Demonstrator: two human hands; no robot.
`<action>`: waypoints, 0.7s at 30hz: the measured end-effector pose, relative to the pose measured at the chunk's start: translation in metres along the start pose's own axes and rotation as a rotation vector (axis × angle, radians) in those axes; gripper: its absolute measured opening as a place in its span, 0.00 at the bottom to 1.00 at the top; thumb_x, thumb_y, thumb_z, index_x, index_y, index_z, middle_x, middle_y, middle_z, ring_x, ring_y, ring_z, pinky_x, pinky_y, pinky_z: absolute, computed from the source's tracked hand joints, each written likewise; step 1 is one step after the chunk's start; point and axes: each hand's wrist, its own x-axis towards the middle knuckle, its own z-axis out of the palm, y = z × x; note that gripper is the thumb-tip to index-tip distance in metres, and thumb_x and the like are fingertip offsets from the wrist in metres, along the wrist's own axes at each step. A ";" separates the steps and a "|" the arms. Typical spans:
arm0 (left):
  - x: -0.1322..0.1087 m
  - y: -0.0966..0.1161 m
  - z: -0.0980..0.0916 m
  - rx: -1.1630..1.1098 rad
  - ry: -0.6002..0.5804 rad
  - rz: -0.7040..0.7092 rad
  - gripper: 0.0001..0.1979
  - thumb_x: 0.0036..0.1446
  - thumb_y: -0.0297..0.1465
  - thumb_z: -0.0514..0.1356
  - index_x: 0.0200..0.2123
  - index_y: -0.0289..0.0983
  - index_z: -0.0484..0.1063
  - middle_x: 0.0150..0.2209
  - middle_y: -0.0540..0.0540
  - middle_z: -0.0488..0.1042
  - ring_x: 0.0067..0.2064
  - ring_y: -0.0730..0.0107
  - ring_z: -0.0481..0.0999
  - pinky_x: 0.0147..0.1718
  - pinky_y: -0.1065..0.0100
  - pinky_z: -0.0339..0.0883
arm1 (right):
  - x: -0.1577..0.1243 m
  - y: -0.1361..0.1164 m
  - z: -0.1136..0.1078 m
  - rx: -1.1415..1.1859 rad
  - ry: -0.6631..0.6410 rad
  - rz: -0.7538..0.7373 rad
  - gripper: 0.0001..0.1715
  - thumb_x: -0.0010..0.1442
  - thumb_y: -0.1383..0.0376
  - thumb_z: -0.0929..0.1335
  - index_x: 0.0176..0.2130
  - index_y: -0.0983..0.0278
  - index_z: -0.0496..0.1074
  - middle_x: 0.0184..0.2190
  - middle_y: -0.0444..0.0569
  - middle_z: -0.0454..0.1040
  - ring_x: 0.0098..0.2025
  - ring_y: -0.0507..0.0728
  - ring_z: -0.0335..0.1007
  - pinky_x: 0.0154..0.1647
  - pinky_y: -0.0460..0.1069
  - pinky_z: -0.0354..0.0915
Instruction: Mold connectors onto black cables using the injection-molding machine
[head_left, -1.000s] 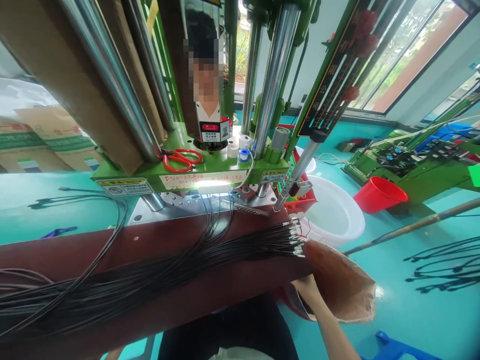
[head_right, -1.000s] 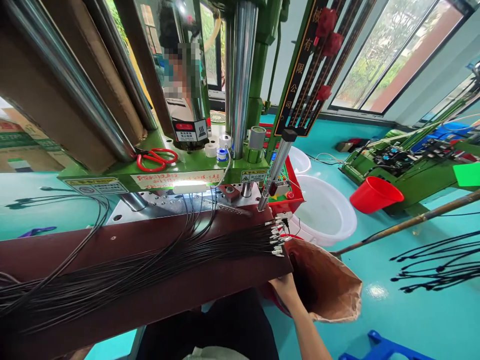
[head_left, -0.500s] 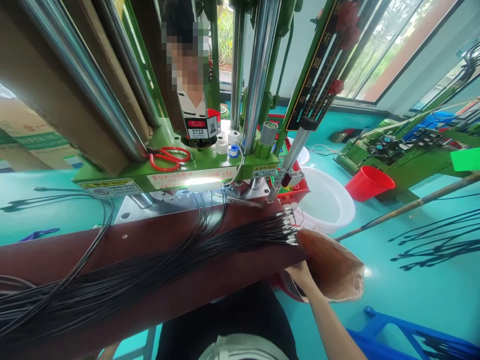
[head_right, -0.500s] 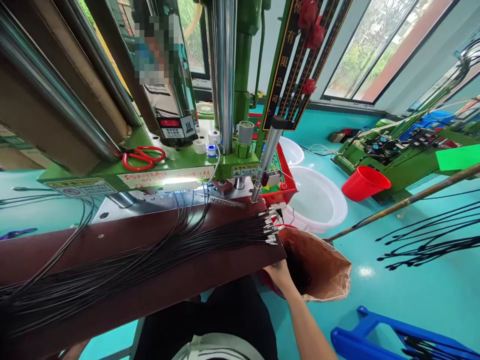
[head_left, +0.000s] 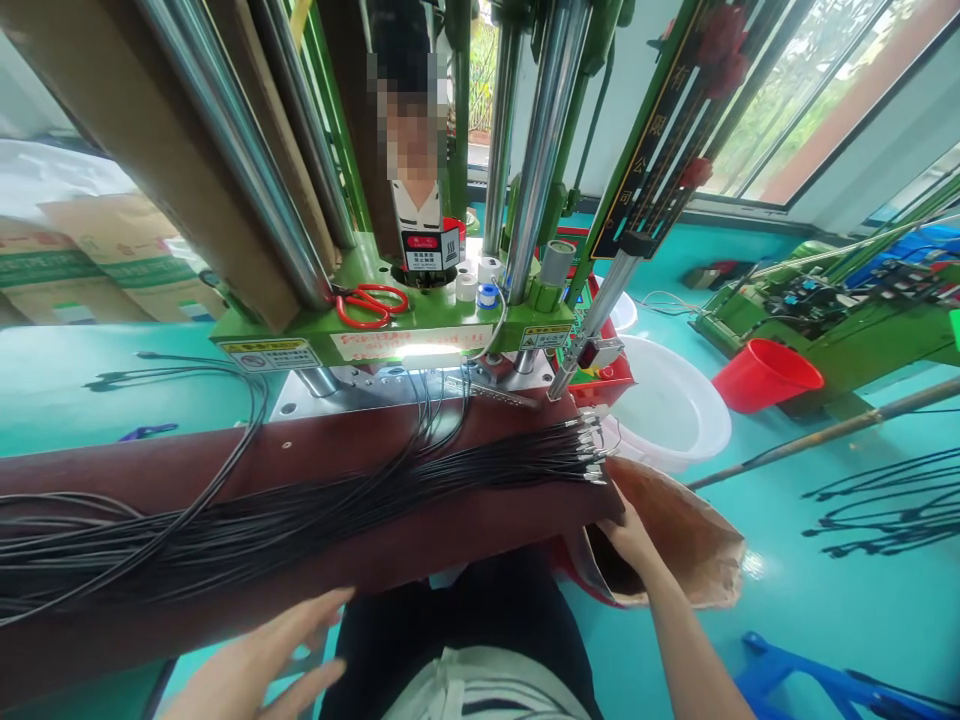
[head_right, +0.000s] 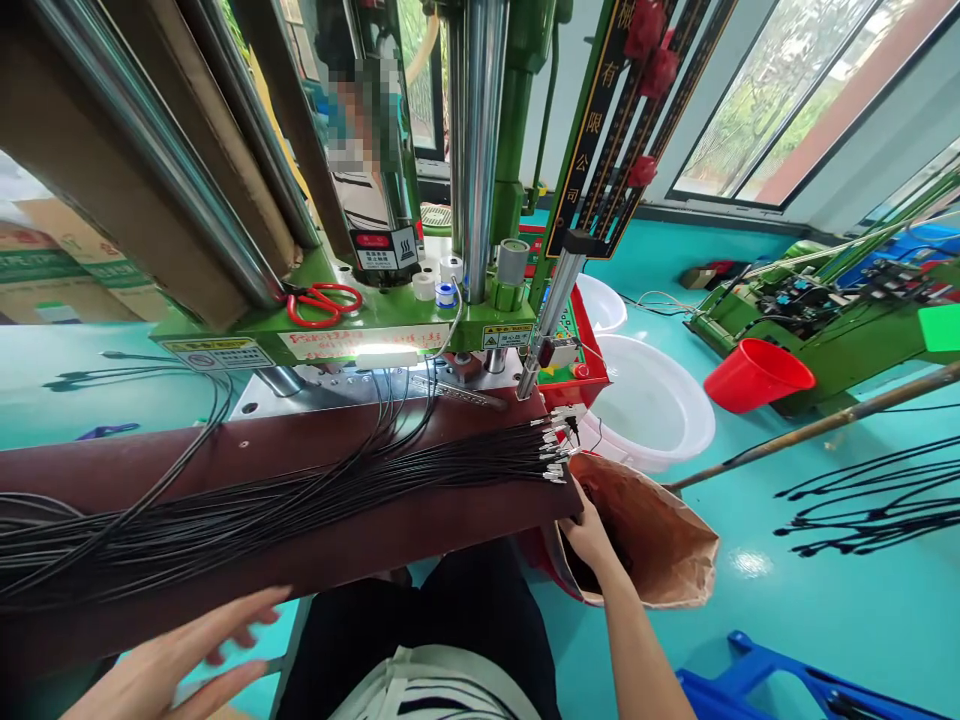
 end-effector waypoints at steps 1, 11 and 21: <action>0.017 0.023 0.002 0.041 -0.117 0.141 0.22 0.48 0.43 0.58 0.48 0.47 0.69 0.41 0.51 0.76 0.39 0.67 0.75 0.37 0.72 0.69 | 0.001 -0.001 0.001 -0.020 0.020 -0.025 0.35 0.48 0.62 0.64 0.55 0.70 0.59 0.52 0.59 0.65 0.54 0.64 0.60 0.55 0.60 0.56; 0.155 0.141 0.078 0.570 -0.092 0.416 0.20 0.58 0.33 0.50 0.51 0.30 0.63 0.46 0.35 0.69 0.48 0.53 0.68 0.42 0.58 0.62 | -0.025 -0.011 -0.008 -0.242 -0.023 -0.114 0.33 0.51 0.72 0.58 0.57 0.63 0.57 0.51 0.51 0.67 0.54 0.58 0.61 0.55 0.54 0.57; 0.184 0.145 0.037 0.203 -0.191 0.432 0.08 0.55 0.35 0.51 0.28 0.38 0.63 0.31 0.49 0.65 0.33 0.68 0.67 0.33 0.68 0.58 | -0.041 -0.036 -0.025 -0.398 -0.143 -0.037 0.23 0.54 0.70 0.59 0.50 0.62 0.63 0.46 0.51 0.70 0.47 0.59 0.66 0.47 0.51 0.61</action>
